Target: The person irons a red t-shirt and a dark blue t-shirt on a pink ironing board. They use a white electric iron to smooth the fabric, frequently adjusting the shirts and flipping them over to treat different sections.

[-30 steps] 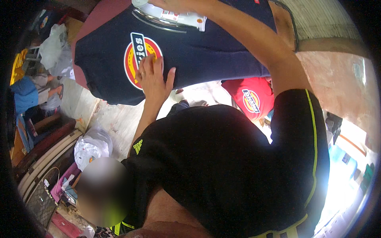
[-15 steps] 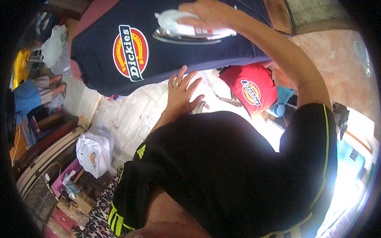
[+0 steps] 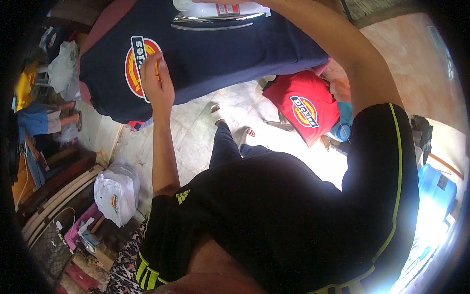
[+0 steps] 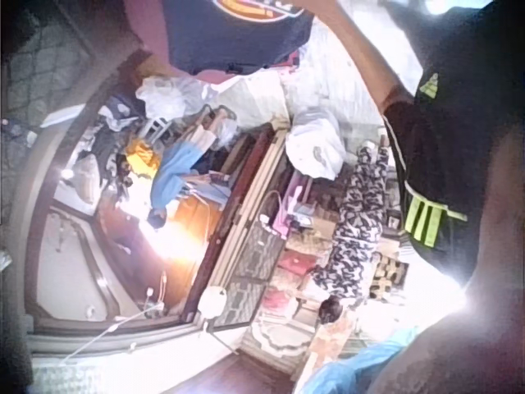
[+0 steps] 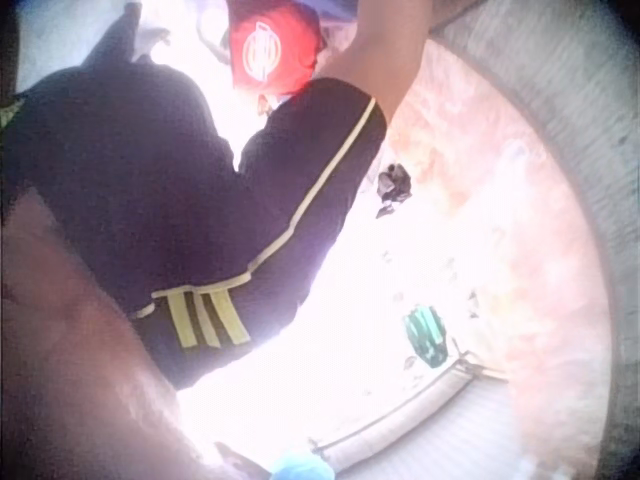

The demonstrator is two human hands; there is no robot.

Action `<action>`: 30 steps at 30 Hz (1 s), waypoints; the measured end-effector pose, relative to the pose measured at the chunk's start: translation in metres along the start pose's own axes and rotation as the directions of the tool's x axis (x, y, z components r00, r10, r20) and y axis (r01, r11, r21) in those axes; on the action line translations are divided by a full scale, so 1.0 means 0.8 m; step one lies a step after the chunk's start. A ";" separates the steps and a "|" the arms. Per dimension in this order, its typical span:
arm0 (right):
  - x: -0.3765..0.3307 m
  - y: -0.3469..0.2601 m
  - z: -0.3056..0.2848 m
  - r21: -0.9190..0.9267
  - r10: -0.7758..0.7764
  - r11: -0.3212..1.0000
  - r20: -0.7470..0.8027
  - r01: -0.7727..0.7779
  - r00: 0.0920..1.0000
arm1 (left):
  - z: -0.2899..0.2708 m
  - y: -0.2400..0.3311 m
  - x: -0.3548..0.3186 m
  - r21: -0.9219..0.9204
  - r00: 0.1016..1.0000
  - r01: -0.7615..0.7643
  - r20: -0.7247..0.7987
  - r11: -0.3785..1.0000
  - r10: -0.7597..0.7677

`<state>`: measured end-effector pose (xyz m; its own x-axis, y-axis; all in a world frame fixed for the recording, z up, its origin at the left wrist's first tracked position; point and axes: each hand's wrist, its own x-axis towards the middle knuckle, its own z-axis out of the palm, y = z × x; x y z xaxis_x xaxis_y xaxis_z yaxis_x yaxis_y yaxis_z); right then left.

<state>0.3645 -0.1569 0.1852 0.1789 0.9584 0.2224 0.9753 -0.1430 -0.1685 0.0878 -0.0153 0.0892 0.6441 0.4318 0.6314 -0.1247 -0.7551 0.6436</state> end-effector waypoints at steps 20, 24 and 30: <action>0.003 0.117 -0.028 0.015 0.150 0.989 -0.063 -0.149 0.987 | 0.069 -0.025 0.034 0.597 0.915 -0.146 0.385 0.789 -0.121; 0.059 0.141 -0.024 -0.038 0.172 0.983 -0.144 -0.179 0.975 | 0.066 -0.024 0.037 0.545 0.892 -0.153 0.435 0.825 -0.122; 0.066 0.073 -0.010 0.135 0.150 0.978 0.085 -0.160 0.985 | 0.058 -0.027 0.037 0.366 0.864 -0.144 0.500 0.920 -0.064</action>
<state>0.4319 -0.1164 0.1945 0.3114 0.9436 0.1125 0.9073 -0.2600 -0.3305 0.1451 -0.0093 0.0741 0.9415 0.1744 0.2884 0.0686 -0.9369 0.3428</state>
